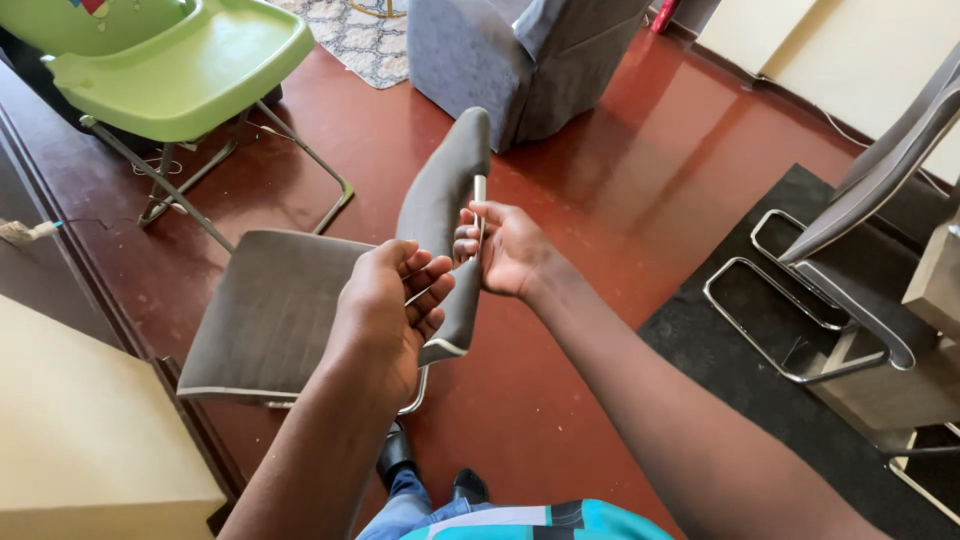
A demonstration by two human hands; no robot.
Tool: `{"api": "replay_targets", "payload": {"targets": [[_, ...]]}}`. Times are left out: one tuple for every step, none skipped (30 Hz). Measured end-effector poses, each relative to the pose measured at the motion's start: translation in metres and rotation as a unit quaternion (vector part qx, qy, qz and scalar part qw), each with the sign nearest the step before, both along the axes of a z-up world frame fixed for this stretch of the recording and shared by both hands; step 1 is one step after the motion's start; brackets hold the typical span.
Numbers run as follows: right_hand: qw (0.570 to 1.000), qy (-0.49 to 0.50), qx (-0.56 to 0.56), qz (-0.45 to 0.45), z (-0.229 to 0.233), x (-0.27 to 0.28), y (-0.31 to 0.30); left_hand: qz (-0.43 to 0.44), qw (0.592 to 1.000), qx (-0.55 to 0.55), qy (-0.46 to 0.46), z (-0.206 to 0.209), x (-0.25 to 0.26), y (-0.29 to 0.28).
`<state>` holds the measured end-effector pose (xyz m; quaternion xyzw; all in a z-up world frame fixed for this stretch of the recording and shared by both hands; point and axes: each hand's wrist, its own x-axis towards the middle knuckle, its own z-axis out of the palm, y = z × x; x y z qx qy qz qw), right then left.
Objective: Packing and unpacking various items into plastic and reusable bags on a dining table.
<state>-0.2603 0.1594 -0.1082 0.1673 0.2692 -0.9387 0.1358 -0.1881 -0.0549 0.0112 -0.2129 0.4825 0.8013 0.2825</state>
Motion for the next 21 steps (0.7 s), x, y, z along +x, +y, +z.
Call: {"api": "replay_targets", "payload": {"targets": [[1.0,0.0,-0.001,-0.001,0.002,0.011,-0.004,-0.001,1.0,-0.001,0.0,0.0,0.005,0.0],[1.0,0.0,0.008,-0.004,0.005,0.023,-0.008,-0.007,1.0,-0.003,0.011,-0.001,0.009,0.001],[1.0,0.0,0.016,-0.007,0.008,0.034,-0.012,-0.012,1.0,-0.005,0.021,-0.001,0.013,0.002],[1.0,-0.001,0.016,-0.012,0.011,0.045,-0.015,-0.017,1.0,-0.006,0.02,0.001,0.017,0.003],[0.999,-0.014,0.028,-0.023,0.014,0.057,-0.017,-0.026,0.999,-0.016,0.033,0.002,0.021,0.003],[0.998,-0.026,0.041,-0.036,0.018,0.068,-0.018,-0.037,0.998,-0.026,0.047,0.004,0.024,0.006],[0.998,-0.027,0.041,-0.044,0.011,0.075,-0.012,-0.045,0.998,-0.026,0.046,0.005,0.027,0.009],[0.997,-0.024,0.038,-0.055,0.006,0.083,-0.007,-0.06,0.996,-0.041,0.059,0.005,0.029,0.011],[0.997,-0.021,0.035,-0.066,0.0,0.09,-0.002,-0.075,0.993,-0.055,0.071,0.006,0.031,0.012],[0.996,-0.021,0.035,-0.077,0.004,0.104,-0.004,-0.086,0.992,-0.054,0.072,0.006,0.033,0.015],[0.995,-0.027,0.037,-0.088,0.008,0.117,-0.007,-0.105,0.989,-0.061,0.088,0.005,0.035,0.019],[0.994,-0.033,0.04,-0.1,0.012,0.132,-0.012,-0.126,0.984,-0.067,0.104,0.005,0.038,0.021],[0.992,-0.034,0.041,-0.112,0.02,0.144,-0.019,-0.138,0.983,-0.064,0.104,0.0,0.039,0.023],[0.992,-0.043,0.043,-0.113,0.029,0.157,-0.026,-0.16,0.978,-0.054,0.123,-0.004,0.04,0.025],[0.991,-0.051,0.045,-0.115,0.037,0.169,-0.034,-0.182,0.972,-0.043,0.142,-0.009,0.041,0.028],[0.989,-0.057,0.045,-0.131,0.032,0.178,-0.038,-0.198,0.97,-0.039,0.137,-0.015,0.045,0.031],[0.989,-0.046,0.049,-0.132,0.026,0.186,-0.043,-0.219,0.956,-0.052,0.186,-0.022,0.049,0.033],[0.989,-0.037,0.054,-0.13,0.02,0.194,-0.051,-0.235,0.942,-0.064,0.232,-0.029,0.053,0.033],[0.987,-0.046,0.055,-0.142,0.029,0.202,-0.064,-0.247,0.941,-0.058,0.225,-0.025,0.059,0.03],[0.983,-0.043,0.087,-0.157,0.039,0.211,-0.077,-0.278,0.912,-0.118,0.277,-0.02,0.067,0.029],[0.977,-0.041,0.118,-0.172,0.048,0.22,-0.089,-0.306,0.876,-0.174,0.329,-0.016,0.076,0.028]]}}
